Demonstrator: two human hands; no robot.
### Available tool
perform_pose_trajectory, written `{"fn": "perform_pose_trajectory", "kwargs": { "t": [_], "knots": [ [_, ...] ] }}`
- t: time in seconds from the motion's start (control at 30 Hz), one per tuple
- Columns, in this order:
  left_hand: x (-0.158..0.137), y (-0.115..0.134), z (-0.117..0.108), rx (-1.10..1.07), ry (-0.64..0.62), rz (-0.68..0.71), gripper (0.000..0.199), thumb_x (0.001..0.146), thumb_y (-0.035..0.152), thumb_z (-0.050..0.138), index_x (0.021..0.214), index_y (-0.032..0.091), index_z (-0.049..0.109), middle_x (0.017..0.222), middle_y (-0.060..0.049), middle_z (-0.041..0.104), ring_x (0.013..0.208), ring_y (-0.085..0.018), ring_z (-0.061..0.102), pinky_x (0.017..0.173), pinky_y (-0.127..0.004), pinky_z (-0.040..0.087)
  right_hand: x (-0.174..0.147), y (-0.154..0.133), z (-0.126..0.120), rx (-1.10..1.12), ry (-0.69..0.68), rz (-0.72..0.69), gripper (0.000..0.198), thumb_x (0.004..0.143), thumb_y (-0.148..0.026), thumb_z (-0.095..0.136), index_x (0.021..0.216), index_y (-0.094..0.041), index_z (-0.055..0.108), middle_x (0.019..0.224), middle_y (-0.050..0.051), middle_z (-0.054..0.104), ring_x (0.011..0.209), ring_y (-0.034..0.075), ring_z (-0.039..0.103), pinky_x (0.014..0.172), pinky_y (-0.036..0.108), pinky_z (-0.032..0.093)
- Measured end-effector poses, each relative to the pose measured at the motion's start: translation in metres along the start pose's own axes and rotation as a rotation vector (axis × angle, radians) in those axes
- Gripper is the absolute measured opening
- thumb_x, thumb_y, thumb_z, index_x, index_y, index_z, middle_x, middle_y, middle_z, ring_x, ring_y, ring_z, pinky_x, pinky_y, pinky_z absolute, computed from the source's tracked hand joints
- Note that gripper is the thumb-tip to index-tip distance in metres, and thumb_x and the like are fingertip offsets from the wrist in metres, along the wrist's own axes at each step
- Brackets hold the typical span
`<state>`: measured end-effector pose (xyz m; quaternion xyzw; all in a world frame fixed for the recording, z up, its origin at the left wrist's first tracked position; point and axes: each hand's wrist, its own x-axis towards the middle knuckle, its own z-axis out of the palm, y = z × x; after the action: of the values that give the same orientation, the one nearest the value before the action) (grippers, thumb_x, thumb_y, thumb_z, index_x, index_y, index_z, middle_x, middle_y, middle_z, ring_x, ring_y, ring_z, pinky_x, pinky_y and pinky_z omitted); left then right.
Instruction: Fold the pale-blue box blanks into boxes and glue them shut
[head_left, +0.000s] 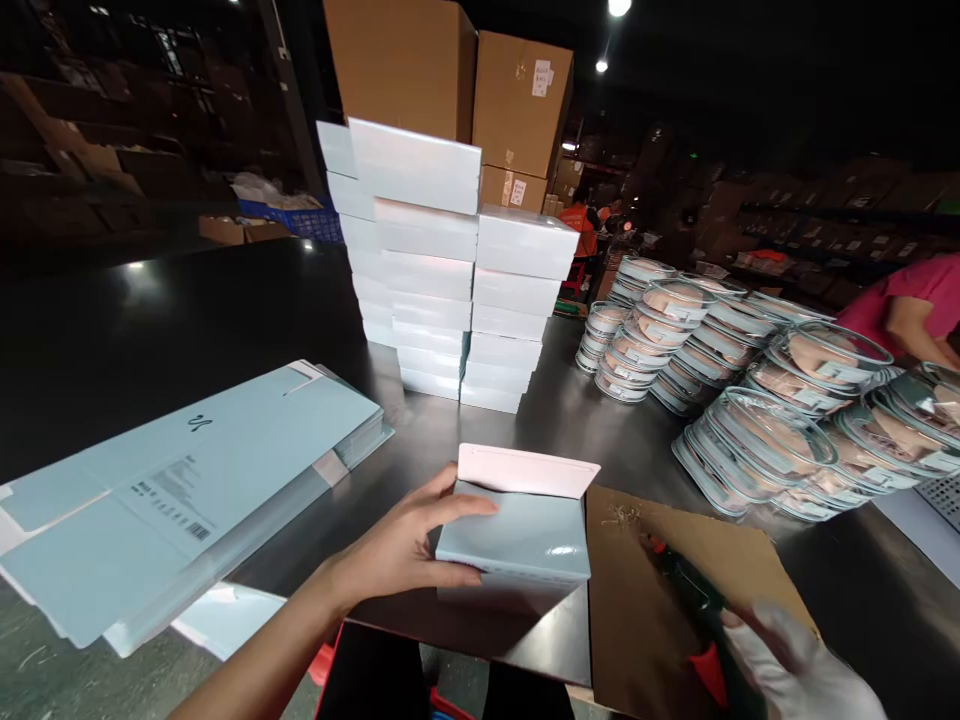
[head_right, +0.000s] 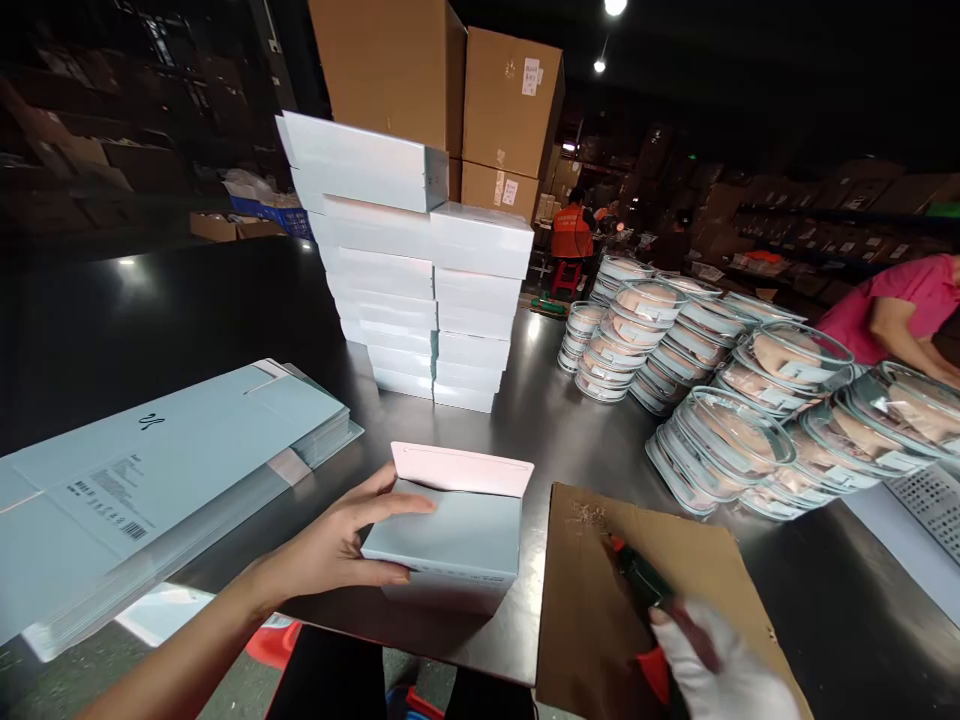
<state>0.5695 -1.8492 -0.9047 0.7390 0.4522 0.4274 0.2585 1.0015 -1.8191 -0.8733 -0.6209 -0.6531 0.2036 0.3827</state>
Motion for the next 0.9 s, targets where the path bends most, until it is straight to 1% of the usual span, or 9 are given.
{"fn": "perform_pose_trajectory", "kwargs": {
  "t": [0.1,0.2,0.4,0.53,0.63,0.7,0.77,0.83,0.9],
  "knots": [
    [0.000,-0.003,0.003,-0.019,0.041,0.049,0.050,0.078,0.038,0.090,0.126,0.031,0.076,0.113,-0.006,0.066,0.107,-0.028,0.067,0.092,-0.036,0.060,0.011,-0.045,0.052,0.236,-0.250,-0.206,0.089,0.082,-0.056,0.077,0.157,-0.041,0.032,0.154,0.009,0.058,0.137,0.030,0.059,0.116,0.053,0.046],
    [-0.001,-0.009,0.013,-0.082,0.121,0.153,0.048,0.079,0.039,0.089,0.125,0.033,0.074,0.118,-0.007,0.064,0.108,-0.028,0.069,0.090,-0.036,0.061,0.019,-0.076,0.095,0.428,-0.568,-0.460,0.105,0.088,-0.038,0.077,0.163,-0.048,0.005,0.167,0.009,0.040,0.150,0.025,0.045,0.120,0.051,0.039],
    [-0.001,-0.023,0.038,-0.211,0.308,0.342,0.071,0.095,0.052,0.069,0.150,0.049,0.023,0.151,-0.011,0.034,0.134,-0.030,0.059,0.102,-0.045,0.058,0.015,-0.088,0.113,0.215,-0.469,-0.868,0.078,0.075,0.000,0.054,0.144,-0.036,0.049,0.134,0.007,0.061,0.145,0.022,0.047,0.120,0.044,0.043],
    [-0.001,-0.020,0.029,-0.141,0.161,0.416,0.035,0.097,0.033,0.071,0.131,0.036,0.064,0.139,-0.009,0.054,0.142,-0.031,0.052,0.112,-0.045,0.052,0.021,-0.099,0.114,0.106,-0.395,-1.145,0.052,0.085,-0.007,0.060,0.132,-0.029,0.058,0.127,0.007,0.062,0.140,0.025,0.044,0.116,0.046,0.047],
    [0.000,-0.013,0.019,-0.025,0.170,0.422,0.025,0.095,0.032,0.073,0.119,0.031,0.076,0.150,-0.011,0.050,0.155,-0.035,0.033,0.122,-0.051,0.041,0.026,-0.104,0.117,0.053,-0.350,-1.236,0.038,0.094,-0.013,0.060,0.130,-0.026,0.059,0.129,0.008,0.064,0.134,0.026,0.049,0.111,0.048,0.051],
    [0.001,-0.009,0.016,-0.048,0.215,0.347,0.024,0.092,0.033,0.077,0.115,0.032,0.081,0.153,-0.010,0.054,0.156,-0.036,0.032,0.123,-0.055,0.038,0.024,-0.100,0.119,0.002,-0.318,-1.250,0.041,0.095,-0.013,0.059,0.134,-0.027,0.056,0.134,0.009,0.064,0.138,0.026,0.049,0.112,0.050,0.050],
    [0.000,-0.009,0.014,-0.166,0.260,0.241,0.022,0.087,0.038,0.083,0.108,0.034,0.084,0.138,-0.009,0.069,0.144,-0.036,0.052,0.120,-0.054,0.043,0.018,-0.088,0.119,-0.029,-0.276,-1.150,0.054,0.096,-0.018,0.061,0.147,-0.028,0.047,0.155,0.011,0.050,0.151,0.030,0.038,0.117,0.055,0.046],
    [-0.003,-0.014,0.015,-0.254,0.357,0.136,0.022,0.083,0.043,0.086,0.101,0.031,0.086,0.122,-0.009,0.078,0.127,-0.034,0.067,0.115,-0.053,0.049,0.010,-0.067,0.120,0.071,-0.185,-0.878,0.070,0.098,-0.028,0.061,0.160,-0.033,0.030,0.170,0.011,0.028,0.156,0.033,0.032,0.118,0.057,0.045],
    [-0.008,-0.022,0.019,-0.276,0.515,0.038,0.028,0.087,0.049,0.081,0.103,0.026,0.083,0.125,-0.012,0.076,0.124,-0.034,0.069,0.110,-0.053,0.052,-0.001,-0.046,0.121,0.237,-0.130,-0.583,0.076,0.100,-0.040,0.058,0.164,-0.039,0.018,0.170,0.010,0.030,0.149,0.032,0.045,0.109,0.051,0.055]
  ]
}}
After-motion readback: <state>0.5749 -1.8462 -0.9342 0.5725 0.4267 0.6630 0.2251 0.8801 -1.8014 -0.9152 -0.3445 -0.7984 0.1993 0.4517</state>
